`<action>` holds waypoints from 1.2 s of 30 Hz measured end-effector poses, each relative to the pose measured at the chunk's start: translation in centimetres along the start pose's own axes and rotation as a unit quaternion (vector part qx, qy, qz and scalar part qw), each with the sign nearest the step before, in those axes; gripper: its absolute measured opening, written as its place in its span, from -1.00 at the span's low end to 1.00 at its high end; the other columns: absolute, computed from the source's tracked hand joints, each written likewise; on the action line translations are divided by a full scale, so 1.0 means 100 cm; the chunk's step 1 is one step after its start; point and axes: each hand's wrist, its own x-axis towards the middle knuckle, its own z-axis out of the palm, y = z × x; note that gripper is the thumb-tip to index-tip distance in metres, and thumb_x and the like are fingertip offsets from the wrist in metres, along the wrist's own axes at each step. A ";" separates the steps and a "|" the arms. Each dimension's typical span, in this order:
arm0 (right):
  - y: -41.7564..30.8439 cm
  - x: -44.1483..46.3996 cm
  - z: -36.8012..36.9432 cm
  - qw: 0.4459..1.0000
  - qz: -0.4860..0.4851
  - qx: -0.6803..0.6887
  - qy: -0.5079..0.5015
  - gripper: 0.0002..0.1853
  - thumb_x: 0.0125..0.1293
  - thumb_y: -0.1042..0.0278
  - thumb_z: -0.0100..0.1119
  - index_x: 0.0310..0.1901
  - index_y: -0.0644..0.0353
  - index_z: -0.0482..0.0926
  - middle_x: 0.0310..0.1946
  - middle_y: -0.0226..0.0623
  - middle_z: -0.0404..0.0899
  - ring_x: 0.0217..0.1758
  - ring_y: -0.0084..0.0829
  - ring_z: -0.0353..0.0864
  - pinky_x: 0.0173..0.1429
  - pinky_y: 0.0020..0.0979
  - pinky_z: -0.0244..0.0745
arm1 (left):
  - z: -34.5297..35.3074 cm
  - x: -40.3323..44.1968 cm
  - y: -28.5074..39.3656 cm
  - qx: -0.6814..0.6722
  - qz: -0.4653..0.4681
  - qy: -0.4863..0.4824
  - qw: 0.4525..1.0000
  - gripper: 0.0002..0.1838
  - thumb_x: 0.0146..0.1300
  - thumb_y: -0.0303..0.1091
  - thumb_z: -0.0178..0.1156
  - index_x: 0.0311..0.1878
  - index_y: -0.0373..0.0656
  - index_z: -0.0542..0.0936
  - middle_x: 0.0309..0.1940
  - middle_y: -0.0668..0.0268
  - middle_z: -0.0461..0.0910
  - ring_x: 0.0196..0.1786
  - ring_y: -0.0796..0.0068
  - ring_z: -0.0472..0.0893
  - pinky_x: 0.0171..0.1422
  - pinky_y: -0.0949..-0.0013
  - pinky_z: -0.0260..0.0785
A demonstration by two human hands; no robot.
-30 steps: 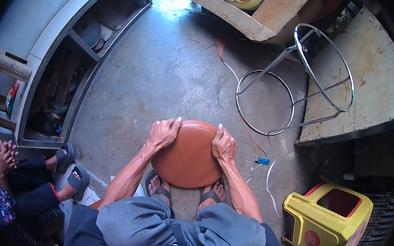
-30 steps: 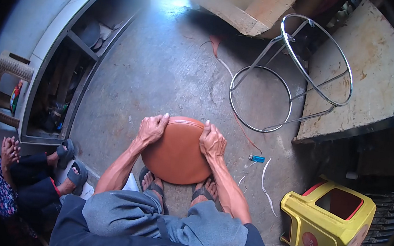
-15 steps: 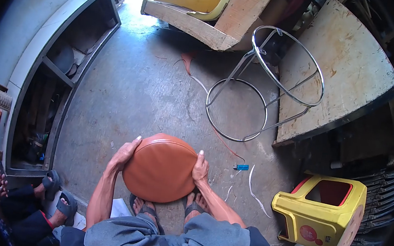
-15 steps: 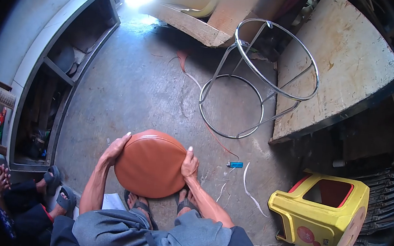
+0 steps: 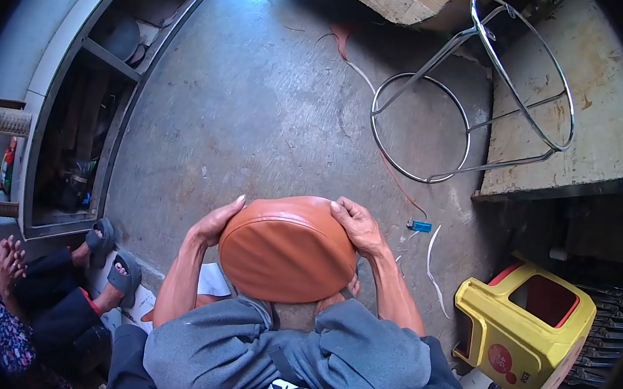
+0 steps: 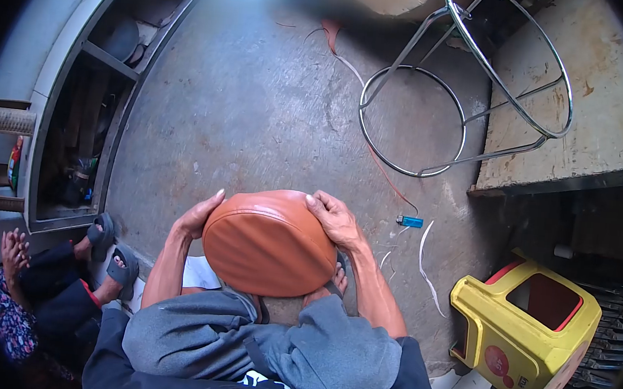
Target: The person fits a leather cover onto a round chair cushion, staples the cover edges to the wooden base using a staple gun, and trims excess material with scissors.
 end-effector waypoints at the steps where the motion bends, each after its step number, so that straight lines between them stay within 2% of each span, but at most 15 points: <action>1: -0.008 0.000 0.005 0.995 -0.043 -0.089 0.000 -0.58 0.65 -0.07 0.15 -0.19 0.15 0.63 -0.38 -0.64 0.51 -0.32 -0.74 0.37 -0.24 -0.52 0.36 | 0.009 0.005 0.021 -0.001 0.000 -0.001 1.000 -0.32 0.68 0.19 -0.08 0.34 -0.31 0.60 0.20 0.15 0.71 0.23 0.35 0.69 0.41 0.23 0.50; 2: -0.021 -0.002 0.015 0.991 -0.053 -0.121 0.033 -0.59 0.65 -0.05 0.16 -0.20 0.17 0.63 -0.40 -0.65 0.46 -0.33 -0.74 0.31 -0.27 -0.52 0.29 | 0.016 0.012 0.043 0.134 0.017 -0.045 0.990 -0.30 0.67 0.20 -0.07 0.35 -0.30 0.61 0.22 0.13 0.71 0.24 0.37 0.69 0.40 0.24 0.51; 4: -0.025 -0.003 0.020 0.994 -0.047 -0.091 0.030 -0.58 0.66 -0.05 0.16 -0.20 0.18 0.63 -0.40 -0.63 0.49 -0.33 -0.74 0.34 -0.26 -0.51 0.33 | 0.041 0.012 0.060 0.185 0.015 -0.117 0.976 -0.35 0.67 0.12 0.02 0.36 -0.34 0.61 0.21 0.10 0.72 0.25 0.40 0.68 0.39 0.27 0.52; 12: 0.005 -0.002 0.014 0.998 0.043 0.012 -0.042 -0.57 0.65 -0.04 0.16 -0.18 0.22 0.69 -0.40 -0.55 0.62 -0.33 -0.71 0.47 -0.23 -0.48 0.44 | 0.031 0.009 0.005 0.035 -0.032 -0.081 0.996 -0.54 0.65 -0.04 0.13 0.17 -0.32 0.69 -0.04 0.23 0.78 -0.04 0.54 0.73 0.11 0.36 0.62; 15: -0.025 0.002 0.026 0.993 0.072 -0.078 -0.060 -0.55 0.64 -0.06 0.16 -0.21 0.21 0.69 -0.41 -0.55 0.61 -0.35 -0.71 0.45 -0.25 -0.46 0.42 | 0.031 0.023 0.038 0.265 -0.007 -0.026 0.964 -0.47 0.66 0.14 0.05 -0.18 -0.17 0.66 -0.29 0.41 0.67 -0.19 0.64 0.59 -0.05 0.44 0.46; 17: -0.023 0.011 0.035 0.988 0.079 -0.106 -0.076 -0.53 0.64 -0.08 0.14 -0.22 0.21 0.69 -0.42 -0.55 0.60 -0.35 -0.70 0.43 -0.25 -0.45 0.40 | 0.065 0.021 0.066 0.334 -0.036 -0.055 0.940 -0.37 0.64 0.24 0.03 -0.09 -0.23 0.70 -0.24 0.36 0.70 -0.16 0.59 0.61 -0.01 0.38 0.48; 19: -0.021 0.025 0.042 0.990 0.032 -0.112 -0.075 -0.53 0.63 -0.09 0.15 -0.22 0.22 0.69 -0.44 -0.55 0.58 -0.36 -0.69 0.41 -0.27 -0.42 0.39 | 0.101 0.012 0.080 0.509 -0.057 -0.049 0.858 -0.29 0.61 0.29 0.05 0.09 -0.32 0.72 -0.15 0.27 0.74 -0.08 0.54 0.65 0.07 0.34 0.51; 20: -0.029 0.018 0.035 0.985 0.088 -0.115 -0.098 -0.52 0.59 -0.12 0.19 -0.10 0.23 0.71 -0.32 -0.47 0.65 -0.23 -0.63 0.52 -0.12 -0.42 0.47 | 0.089 0.018 0.075 0.455 -0.089 -0.095 0.881 -0.27 0.57 0.27 0.13 0.23 -0.35 0.69 -0.04 0.18 0.76 0.00 0.50 0.68 0.10 0.32 0.53; 23: -0.039 -0.007 0.016 0.981 0.083 -0.136 -0.113 -0.54 0.56 -0.06 0.26 0.15 0.22 0.67 -0.07 -0.41 0.69 0.00 -0.60 0.59 0.11 -0.45 0.52 | 0.075 0.005 0.066 0.301 -0.009 -0.105 0.948 -0.27 0.55 0.24 0.20 0.28 -0.36 0.68 0.06 0.14 0.76 0.06 0.50 0.68 0.14 0.29 0.55; 24: -0.031 -0.011 0.008 0.984 0.109 -0.064 -0.127 -0.44 0.43 -0.01 0.43 0.27 0.22 0.61 0.03 -0.34 0.68 0.13 -0.53 0.59 0.26 -0.41 0.47 | 0.067 0.007 0.062 0.235 -0.032 -0.097 0.967 -0.38 0.53 0.12 0.28 0.24 -0.35 0.70 -0.01 0.23 0.76 0.00 0.56 0.66 0.09 0.35 0.54; 27: -0.030 -0.025 -0.001 0.986 0.073 -0.050 -0.139 -0.36 0.28 0.05 0.56 0.28 0.23 0.59 0.02 -0.34 0.69 0.10 -0.49 0.61 0.28 -0.40 0.47 | 0.047 0.020 0.059 0.388 0.033 -0.116 0.914 -0.34 0.40 0.27 0.36 0.07 -0.26 0.66 -0.18 0.41 0.65 -0.06 0.59 0.59 0.01 0.32 0.48; 28: -0.038 -0.029 -0.001 0.987 0.068 -0.051 -0.133 -0.22 0.09 -0.08 0.68 0.24 0.22 0.62 0.00 -0.27 0.72 0.12 -0.41 0.64 0.28 -0.36 0.48 | 0.049 0.018 0.063 0.387 0.033 -0.116 0.914 -0.34 0.40 0.27 0.36 0.07 -0.26 0.66 -0.18 0.41 0.65 -0.06 0.59 0.59 0.01 0.32 0.48; 33: -0.081 -0.052 0.006 0.969 0.058 -0.208 -0.123 -0.23 0.01 -0.04 0.72 0.15 0.28 0.63 -0.04 -0.17 0.72 0.10 -0.33 0.67 0.20 -0.31 0.53 | 0.092 -0.012 0.096 0.545 0.073 -0.191 0.813 -0.11 0.00 0.38 0.59 0.00 -0.32 0.58 -0.23 0.23 0.61 -0.09 0.33 0.61 -0.02 0.16 0.43; 35: -0.082 -0.059 0.008 0.962 0.040 -0.249 -0.103 -0.28 0.01 -0.05 0.73 0.05 0.29 0.64 -0.12 -0.20 0.70 0.01 -0.34 0.67 0.12 -0.28 0.55 | 0.102 -0.018 0.093 0.550 0.083 -0.182 0.811 -0.14 0.03 0.35 0.59 -0.01 -0.31 0.56 -0.24 0.16 0.61 -0.10 0.28 0.62 -0.03 0.15 0.43; 36: -0.079 -0.062 0.009 0.965 0.037 -0.244 -0.091 -0.44 0.03 0.07 0.75 -0.09 0.21 0.63 -0.27 -0.45 0.59 -0.14 -0.54 0.52 -0.05 -0.40 0.42 | 0.106 -0.021 0.090 0.560 0.087 -0.170 0.806 -0.15 0.04 0.35 0.59 -0.01 -0.31 0.56 -0.24 0.14 0.61 -0.09 0.24 0.62 -0.02 0.14 0.42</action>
